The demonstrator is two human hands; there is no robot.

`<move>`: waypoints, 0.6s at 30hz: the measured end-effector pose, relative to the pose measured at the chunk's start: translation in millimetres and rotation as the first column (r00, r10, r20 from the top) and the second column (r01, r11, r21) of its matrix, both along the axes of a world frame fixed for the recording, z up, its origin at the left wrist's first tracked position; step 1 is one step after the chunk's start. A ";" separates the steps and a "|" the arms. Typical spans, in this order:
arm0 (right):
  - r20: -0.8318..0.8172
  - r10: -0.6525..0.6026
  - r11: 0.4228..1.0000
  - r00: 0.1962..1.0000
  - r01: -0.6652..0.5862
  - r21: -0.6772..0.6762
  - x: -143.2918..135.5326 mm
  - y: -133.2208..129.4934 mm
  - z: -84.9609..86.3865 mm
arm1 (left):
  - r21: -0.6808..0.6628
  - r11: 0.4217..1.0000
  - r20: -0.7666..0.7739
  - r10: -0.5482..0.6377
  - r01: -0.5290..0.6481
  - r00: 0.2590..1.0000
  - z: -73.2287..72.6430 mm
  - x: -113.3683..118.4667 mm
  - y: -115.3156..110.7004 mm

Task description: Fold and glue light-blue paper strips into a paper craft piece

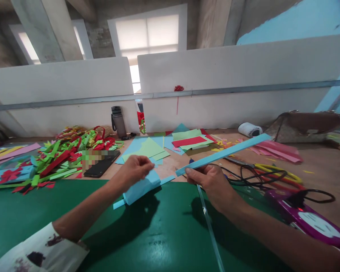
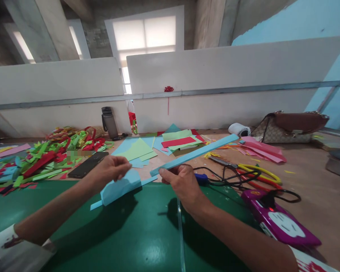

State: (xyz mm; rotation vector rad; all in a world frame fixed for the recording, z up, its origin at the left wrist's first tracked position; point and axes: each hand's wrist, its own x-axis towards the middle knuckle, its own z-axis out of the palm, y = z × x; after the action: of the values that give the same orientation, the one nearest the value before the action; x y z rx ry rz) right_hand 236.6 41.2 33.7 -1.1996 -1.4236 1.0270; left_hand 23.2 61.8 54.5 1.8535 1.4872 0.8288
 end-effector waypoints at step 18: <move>0.049 0.012 1.000 0.999 -0.012 0.007 0.6 9.5 -17.5 | -0.166 0.986 -0.239 -0.021 -0.019 0.971 -23.1 -35.6 41.6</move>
State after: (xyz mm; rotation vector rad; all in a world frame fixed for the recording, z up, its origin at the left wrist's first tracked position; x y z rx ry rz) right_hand 237.2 50.7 16.2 -1.2199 -1.4730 1.0061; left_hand -12.4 103.4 31.4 1.8779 1.6481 0.4741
